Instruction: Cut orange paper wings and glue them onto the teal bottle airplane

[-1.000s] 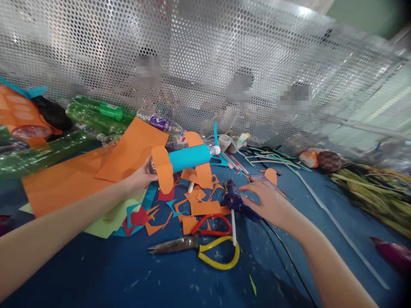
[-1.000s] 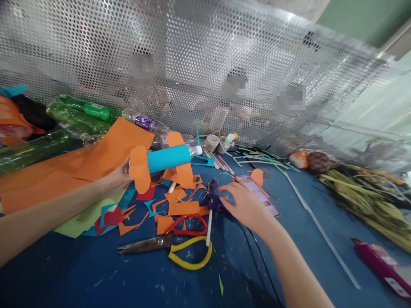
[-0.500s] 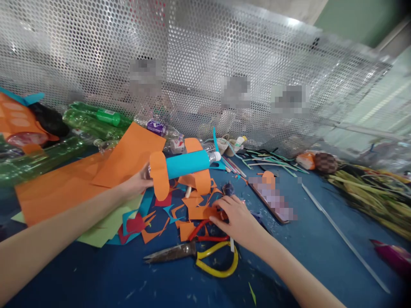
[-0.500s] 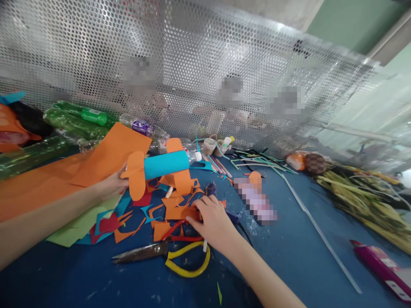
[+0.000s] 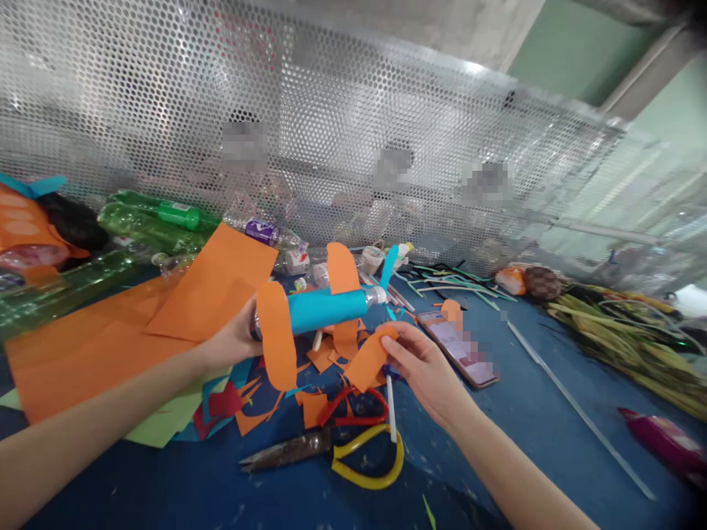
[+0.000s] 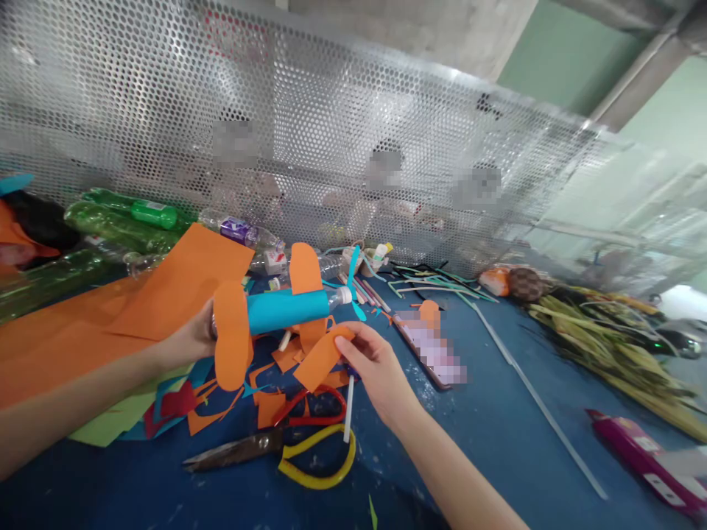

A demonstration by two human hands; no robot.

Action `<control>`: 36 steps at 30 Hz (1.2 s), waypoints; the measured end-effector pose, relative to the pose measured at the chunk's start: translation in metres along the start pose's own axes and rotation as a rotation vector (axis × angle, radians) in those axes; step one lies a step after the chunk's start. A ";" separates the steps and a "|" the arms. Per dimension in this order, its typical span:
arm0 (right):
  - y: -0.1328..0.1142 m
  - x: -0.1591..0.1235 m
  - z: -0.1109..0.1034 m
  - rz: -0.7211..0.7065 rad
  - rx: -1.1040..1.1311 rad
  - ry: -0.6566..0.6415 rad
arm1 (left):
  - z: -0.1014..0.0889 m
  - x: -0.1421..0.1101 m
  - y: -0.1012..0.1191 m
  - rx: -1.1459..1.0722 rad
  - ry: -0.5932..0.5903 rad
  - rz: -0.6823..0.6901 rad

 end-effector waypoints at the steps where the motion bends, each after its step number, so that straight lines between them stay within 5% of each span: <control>1: 0.001 0.001 -0.002 -0.007 0.098 0.053 | 0.000 -0.001 0.001 0.049 0.017 0.014; 5: 0.004 0.005 -0.003 -0.006 0.286 0.200 | 0.000 -0.003 0.001 0.150 0.058 0.052; 14: 0.002 0.024 0.024 0.044 0.083 0.107 | 0.004 -0.003 0.006 0.099 -0.007 0.054; 36: 0.007 0.038 0.014 0.053 -0.025 0.182 | 0.007 -0.003 0.014 0.010 -0.054 0.099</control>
Point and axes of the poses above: each hand's wrist, its own x-axis towards the middle knuckle, its own z-axis out of the palm, y = z × x, the point moved 6 cm from there along x, towards the middle knuckle, and after that the axes turned 15 degrees about x, right-handed, at the moved point
